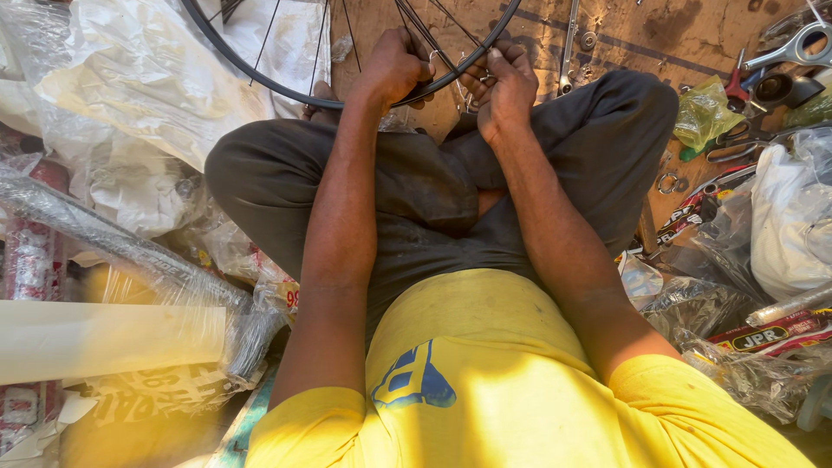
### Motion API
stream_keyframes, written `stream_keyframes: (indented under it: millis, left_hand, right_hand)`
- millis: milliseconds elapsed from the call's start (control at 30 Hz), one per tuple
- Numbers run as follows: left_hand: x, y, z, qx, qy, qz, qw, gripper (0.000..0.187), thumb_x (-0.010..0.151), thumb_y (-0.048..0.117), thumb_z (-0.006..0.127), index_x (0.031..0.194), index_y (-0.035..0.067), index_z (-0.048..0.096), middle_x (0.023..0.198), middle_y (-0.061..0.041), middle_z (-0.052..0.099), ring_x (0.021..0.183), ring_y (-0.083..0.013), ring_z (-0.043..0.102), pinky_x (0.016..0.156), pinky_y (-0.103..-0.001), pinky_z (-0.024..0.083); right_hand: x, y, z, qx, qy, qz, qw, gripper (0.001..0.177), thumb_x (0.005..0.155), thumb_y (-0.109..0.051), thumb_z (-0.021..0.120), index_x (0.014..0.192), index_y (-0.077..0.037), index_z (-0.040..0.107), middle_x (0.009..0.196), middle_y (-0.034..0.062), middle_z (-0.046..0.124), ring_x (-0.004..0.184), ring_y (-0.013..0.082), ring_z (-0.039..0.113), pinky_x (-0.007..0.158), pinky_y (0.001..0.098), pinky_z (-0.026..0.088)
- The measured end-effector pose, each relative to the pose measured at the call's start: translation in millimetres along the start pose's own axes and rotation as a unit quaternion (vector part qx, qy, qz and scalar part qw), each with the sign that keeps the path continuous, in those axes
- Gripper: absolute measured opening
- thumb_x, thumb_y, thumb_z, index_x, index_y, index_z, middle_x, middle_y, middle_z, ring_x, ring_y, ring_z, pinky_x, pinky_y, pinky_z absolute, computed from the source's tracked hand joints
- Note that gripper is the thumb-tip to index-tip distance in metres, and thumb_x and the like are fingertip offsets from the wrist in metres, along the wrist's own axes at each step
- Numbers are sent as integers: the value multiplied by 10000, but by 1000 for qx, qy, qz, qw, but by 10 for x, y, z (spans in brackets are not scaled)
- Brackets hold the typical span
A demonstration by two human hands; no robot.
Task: The person is sitting on the floor repairing a bicycle wheel. They remove a rim tape, inspect the rim, and then proceed to tighten the spokes using a spoke wrench. The person works methodically around the wheel, adjusting the tension of the spokes.
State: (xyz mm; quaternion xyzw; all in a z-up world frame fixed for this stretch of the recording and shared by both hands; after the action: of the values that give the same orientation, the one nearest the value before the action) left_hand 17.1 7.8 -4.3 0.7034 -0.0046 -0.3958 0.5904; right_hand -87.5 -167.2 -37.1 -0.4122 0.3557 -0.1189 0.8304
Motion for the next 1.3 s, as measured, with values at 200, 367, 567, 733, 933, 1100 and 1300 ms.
stream_keyframes:
  millis: [200,367,567,733,933,1100,1300]
  left_hand:
    - [17,-101,-27,38,36,32,998,135,881,-8,696,910,-2,565,738,-157,699,615,-230,772,455,-366,620]
    - [26,-88,-24,92,14,5,996,170,911,80,730,932,26,570,767,-127,712,625,-200,760,453,-345,596]
    - [55,63,28,-10,26,-2,1000,126,947,112,670,983,49,567,770,-96,705,598,-205,754,439,-355,591]
    - [160,-36,17,-22,-5,32,999,92,942,68,696,969,15,625,747,-101,709,600,-200,744,457,-349,593]
    - [242,-75,34,-16,17,20,1000,134,917,54,722,948,6,601,737,-102,693,568,-194,706,430,-356,565]
    - [235,-78,45,-27,29,41,998,103,924,43,711,953,2,621,755,-103,690,595,-187,714,438,-342,567]
    - [216,-60,58,3,36,35,999,144,925,90,738,951,14,618,760,-105,701,589,-184,711,427,-341,550]
  right_hand:
    - [151,-100,-58,2,-2,-20,1000,79,1026,-36,593,1100,-14,610,942,136,705,812,213,728,713,377,674]
    - [238,-144,-71,23,-20,-16,999,79,1029,-33,595,1102,-8,612,1035,146,740,818,216,725,717,381,665]
    - [41,-98,-59,-19,8,-6,1000,76,960,12,664,1023,-19,633,897,141,708,743,229,703,666,372,641]
    - [-334,211,68,-137,-43,47,989,76,953,-30,731,1018,-11,696,877,64,694,722,141,651,621,301,586]
    - [-281,263,184,-129,-83,24,988,79,958,-26,690,1027,13,698,922,74,714,767,140,679,689,303,614]
    - [-274,272,144,-109,-71,16,991,73,956,-1,658,1015,23,695,911,86,690,776,145,668,700,318,608]
    - [-308,253,218,-126,-89,22,988,94,971,4,654,1059,28,676,915,102,697,769,160,661,704,321,598]
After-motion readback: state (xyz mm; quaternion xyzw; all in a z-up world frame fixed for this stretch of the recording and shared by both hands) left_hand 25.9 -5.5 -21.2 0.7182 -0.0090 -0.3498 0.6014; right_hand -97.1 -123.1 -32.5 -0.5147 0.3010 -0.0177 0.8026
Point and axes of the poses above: each hand's wrist, its own x-axis towards the middle knuckle, its own z-axis out of the palm, y = z × x, the point moved 2 cm from there along x, towards the middle knuckle
